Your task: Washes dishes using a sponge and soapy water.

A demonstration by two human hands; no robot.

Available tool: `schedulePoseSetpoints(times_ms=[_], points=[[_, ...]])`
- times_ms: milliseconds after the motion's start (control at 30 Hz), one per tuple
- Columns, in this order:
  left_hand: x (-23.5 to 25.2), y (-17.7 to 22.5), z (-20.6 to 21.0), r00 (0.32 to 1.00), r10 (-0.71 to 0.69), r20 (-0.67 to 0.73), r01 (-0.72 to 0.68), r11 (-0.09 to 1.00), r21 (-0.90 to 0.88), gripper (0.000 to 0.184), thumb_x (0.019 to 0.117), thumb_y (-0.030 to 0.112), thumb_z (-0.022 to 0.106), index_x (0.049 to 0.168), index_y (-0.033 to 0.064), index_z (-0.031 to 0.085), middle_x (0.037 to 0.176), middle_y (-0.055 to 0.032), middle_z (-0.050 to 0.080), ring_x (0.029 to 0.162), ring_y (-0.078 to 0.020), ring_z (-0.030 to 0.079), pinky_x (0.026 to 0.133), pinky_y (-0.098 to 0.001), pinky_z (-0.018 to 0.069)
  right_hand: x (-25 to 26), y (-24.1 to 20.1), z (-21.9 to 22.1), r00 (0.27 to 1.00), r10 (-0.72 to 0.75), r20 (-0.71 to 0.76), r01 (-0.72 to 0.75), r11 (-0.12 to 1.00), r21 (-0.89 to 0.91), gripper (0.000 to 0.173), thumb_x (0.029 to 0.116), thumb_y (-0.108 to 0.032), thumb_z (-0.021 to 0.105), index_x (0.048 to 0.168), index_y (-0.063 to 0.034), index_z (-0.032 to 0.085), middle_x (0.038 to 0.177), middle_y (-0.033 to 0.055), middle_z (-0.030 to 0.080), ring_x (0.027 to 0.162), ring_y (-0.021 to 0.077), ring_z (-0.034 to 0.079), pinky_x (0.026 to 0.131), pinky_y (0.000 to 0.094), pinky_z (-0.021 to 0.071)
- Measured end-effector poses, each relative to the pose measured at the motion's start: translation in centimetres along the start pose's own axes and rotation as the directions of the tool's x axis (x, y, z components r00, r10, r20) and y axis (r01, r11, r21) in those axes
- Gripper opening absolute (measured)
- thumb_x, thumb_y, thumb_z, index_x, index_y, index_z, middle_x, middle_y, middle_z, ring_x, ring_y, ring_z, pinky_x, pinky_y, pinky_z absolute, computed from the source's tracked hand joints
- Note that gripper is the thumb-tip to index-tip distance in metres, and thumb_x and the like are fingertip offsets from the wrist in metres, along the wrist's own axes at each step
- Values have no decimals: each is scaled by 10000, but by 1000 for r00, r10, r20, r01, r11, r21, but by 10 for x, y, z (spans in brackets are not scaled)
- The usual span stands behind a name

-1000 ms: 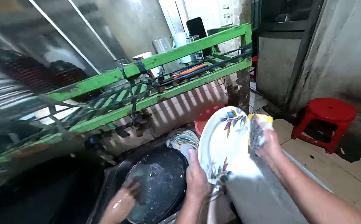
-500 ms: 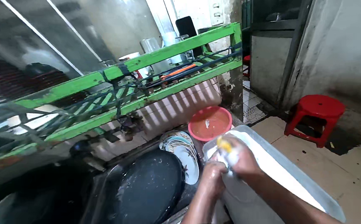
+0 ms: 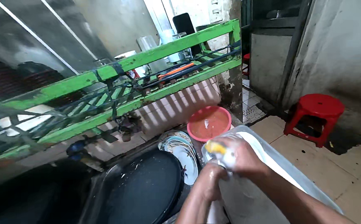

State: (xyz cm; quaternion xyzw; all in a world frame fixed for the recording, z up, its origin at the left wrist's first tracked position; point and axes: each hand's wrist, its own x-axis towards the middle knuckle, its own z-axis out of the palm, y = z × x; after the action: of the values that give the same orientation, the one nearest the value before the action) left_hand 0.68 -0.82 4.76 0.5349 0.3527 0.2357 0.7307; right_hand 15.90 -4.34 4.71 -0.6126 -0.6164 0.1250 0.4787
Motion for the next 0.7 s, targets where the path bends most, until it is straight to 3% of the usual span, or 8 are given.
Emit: schedulePoseSetpoints(times_ms=[100,167,233,300,367,467,600,700], points=[[-6,-2,-2,988,69,-137,-98,971,-220,395,650,-77,560,1034,-9,624,860,-90,720,769,-166,712,680,-366,615,7,34,-28,902,426,-65,-410,896,169,357,1021,-362,615,1234,-85,688,1011,157,719,870,281,702,784,546,582],[-1,2,-6,967,112,-230,-207,870,-447,408,604,-101,546,1003,-18,552,826,-141,700,740,-223,719,638,-417,616,2,55,-32,819,558,-133,-535,826,175,403,1044,-359,572,1284,-44,647,1096,221,696,981,355,680,871,615,534],[8,4,-9,941,148,-306,-291,816,-500,387,609,-91,548,988,-13,530,823,-159,680,740,-250,711,632,-445,608,-15,56,-14,855,494,-155,-480,869,121,423,1003,-315,600,1333,-52,634,1212,182,692,1117,314,670,958,574,535],[13,-4,-7,920,171,-353,-304,881,-364,376,624,-38,584,1000,-29,568,844,-155,679,764,-250,700,665,-449,602,-33,39,9,953,265,-149,-259,964,61,488,950,-368,618,1347,-87,658,1394,112,641,1353,244,562,1129,490,462],[8,-16,5,936,167,-309,-265,913,-311,370,641,-19,604,1010,-20,576,809,-107,675,725,-197,688,649,-400,597,-35,23,22,979,85,-186,-81,996,30,470,918,-401,634,1266,-97,720,1372,85,669,1381,233,546,1171,503,408],[-10,-19,25,965,161,-208,-227,910,-346,485,698,-56,546,1181,-11,535,888,-78,692,778,-154,702,680,-360,612,-15,39,-2,951,263,-161,-254,964,76,431,967,-362,617,1317,-120,683,1408,82,637,1351,235,561,1124,524,453],[-9,1,21,934,194,-302,-309,860,-406,494,599,-54,579,1091,-32,547,843,-128,694,748,-209,711,648,-406,609,-14,52,-8,875,422,-235,-408,906,108,476,985,-284,609,1414,-77,592,1328,162,663,1182,302,659,991,575,524],[-5,-4,16,930,217,-297,-311,896,-318,533,611,-44,583,1143,-40,542,880,-114,699,781,-187,709,672,-385,609,-39,24,23,955,75,-288,-52,995,88,479,930,-345,652,1289,-29,683,1349,135,670,1296,209,614,1074,414,523]])
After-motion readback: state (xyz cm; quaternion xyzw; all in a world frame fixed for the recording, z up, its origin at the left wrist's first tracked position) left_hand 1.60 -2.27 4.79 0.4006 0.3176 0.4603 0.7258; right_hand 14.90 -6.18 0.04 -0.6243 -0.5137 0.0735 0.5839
